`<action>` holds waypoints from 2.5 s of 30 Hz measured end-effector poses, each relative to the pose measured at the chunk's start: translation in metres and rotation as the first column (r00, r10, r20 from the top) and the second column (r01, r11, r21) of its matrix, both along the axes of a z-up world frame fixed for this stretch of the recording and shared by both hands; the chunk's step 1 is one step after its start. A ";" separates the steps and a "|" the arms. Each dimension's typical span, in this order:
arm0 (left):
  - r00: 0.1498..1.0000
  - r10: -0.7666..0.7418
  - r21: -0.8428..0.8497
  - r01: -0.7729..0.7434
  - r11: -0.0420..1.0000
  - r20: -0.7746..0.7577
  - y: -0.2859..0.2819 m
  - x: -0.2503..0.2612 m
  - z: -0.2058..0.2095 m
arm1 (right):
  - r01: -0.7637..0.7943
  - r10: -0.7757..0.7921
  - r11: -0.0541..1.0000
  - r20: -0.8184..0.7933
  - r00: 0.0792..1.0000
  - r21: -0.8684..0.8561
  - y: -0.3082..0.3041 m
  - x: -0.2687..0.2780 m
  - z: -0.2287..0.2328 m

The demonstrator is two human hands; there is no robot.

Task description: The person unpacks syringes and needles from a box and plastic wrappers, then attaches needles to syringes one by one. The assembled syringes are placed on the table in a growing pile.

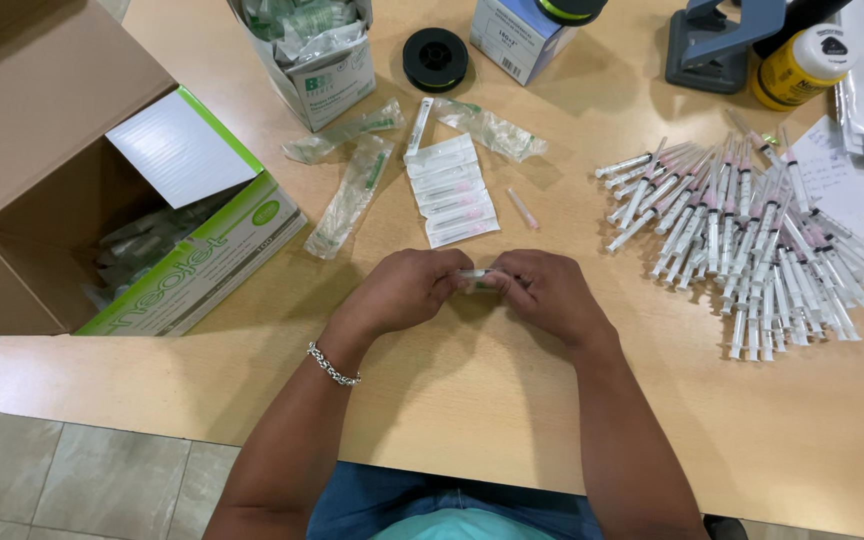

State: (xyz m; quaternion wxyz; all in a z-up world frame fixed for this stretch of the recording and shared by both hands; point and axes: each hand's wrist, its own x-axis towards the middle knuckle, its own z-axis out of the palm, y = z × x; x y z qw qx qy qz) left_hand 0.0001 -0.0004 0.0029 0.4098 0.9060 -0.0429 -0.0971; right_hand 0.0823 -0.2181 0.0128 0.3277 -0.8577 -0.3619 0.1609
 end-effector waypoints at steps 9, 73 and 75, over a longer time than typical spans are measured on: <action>0.992 0.081 0.260 -0.104 0.960 0.098 -0.019 0.006 -0.021 | 0.092 -0.043 0.980 0.257 0.965 -0.179 0.004 0.000 -0.018; 0.801 -0.100 0.511 -0.275 0.814 0.591 -0.045 0.017 -0.078 | 0.214 -0.078 0.877 0.312 0.947 -0.430 0.002 0.005 -0.043; 0.797 -0.075 0.502 -0.301 0.811 0.599 -0.046 0.016 -0.074 | 0.236 -0.103 0.866 0.303 0.947 -0.441 0.006 0.002 -0.040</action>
